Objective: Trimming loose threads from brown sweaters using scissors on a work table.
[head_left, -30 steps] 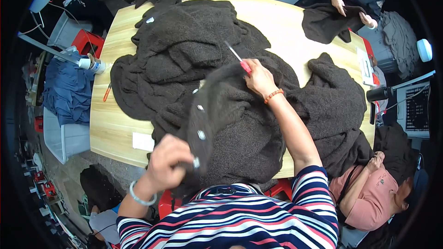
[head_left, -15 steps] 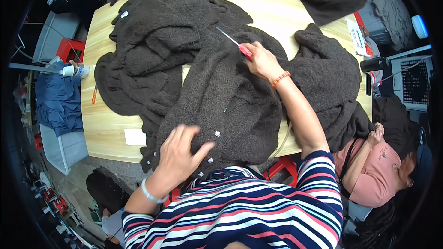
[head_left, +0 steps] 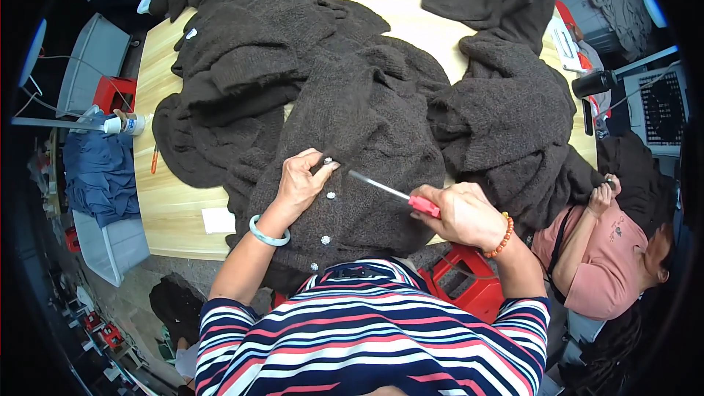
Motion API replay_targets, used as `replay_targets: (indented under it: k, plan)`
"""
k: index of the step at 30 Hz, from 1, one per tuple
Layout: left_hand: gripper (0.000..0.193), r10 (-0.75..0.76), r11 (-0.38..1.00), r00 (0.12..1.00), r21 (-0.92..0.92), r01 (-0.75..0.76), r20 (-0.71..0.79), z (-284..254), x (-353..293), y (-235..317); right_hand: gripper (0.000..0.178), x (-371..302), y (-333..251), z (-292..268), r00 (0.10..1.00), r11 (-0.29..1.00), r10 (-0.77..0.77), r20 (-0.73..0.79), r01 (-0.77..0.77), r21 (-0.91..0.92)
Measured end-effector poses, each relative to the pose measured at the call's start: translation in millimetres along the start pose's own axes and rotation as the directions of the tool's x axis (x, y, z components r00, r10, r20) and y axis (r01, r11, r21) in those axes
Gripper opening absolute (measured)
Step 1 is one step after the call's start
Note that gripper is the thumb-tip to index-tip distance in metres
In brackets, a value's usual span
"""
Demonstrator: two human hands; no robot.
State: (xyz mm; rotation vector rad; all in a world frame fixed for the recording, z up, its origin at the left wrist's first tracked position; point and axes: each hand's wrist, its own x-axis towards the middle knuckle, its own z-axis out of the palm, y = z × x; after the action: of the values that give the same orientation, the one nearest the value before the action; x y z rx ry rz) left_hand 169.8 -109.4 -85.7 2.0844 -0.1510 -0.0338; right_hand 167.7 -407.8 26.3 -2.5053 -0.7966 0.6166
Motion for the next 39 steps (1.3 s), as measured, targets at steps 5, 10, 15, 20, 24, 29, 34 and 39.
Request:
replay_targets:
  k: [5, 10, 15, 20, 24, 29, 34, 39]
  plan:
    - [0.02, 0.06, 0.998, 0.995, -0.013, -0.062, -0.085, 3, -3, 5, 0.024, 3, -7, -2, 0.998, 0.999, -0.004, 0.057, 0.006, -0.033]
    - [0.024, -0.04, 0.98, 0.997, 0.197, 0.025, 0.073, -2, -12, -2, 0.023, 10, -9, 5, 0.999, 0.997, -0.018, 0.051, 0.022, -0.075]
    - [0.048, 0.3, 0.777, 0.952, 0.593, -0.211, -0.054, -19, -35, 55, 0.025, -1, -11, 4, 0.997, 1.0, 0.008, 0.073, -0.008, -0.011]
    - [0.033, 0.187, 0.873, 0.961, 0.414, -0.257, 0.203, -11, -59, 44, 0.025, -9, -18, 4, 0.991, 0.999, -0.043, 0.13, 0.041, 0.022]
    - [0.018, 0.146, 0.778, 0.957, 0.569, -0.268, 0.251, -7, -60, 38, 0.023, -16, -25, -1, 0.974, 0.995, -0.065, 0.217, 0.08, -0.063]
    - [0.015, 0.079, 0.822, 0.97, 0.535, -0.194, 0.231, -9, -64, 9, 0.024, -22, -29, 3, 0.957, 0.984, -0.067, 0.282, 0.11, -0.139]
    - [0.023, -0.001, 0.863, 0.965, 0.488, -0.132, 0.263, -5, -64, -2, 0.028, -18, -27, 13, 0.982, 0.99, -0.109, 0.154, 0.121, -0.072]
    - [0.014, -0.044, 0.948, 0.977, 0.317, -0.024, 0.208, -4, -57, -1, 0.028, -17, -31, 12, 0.976, 0.989, -0.089, 0.197, 0.11, -0.098]
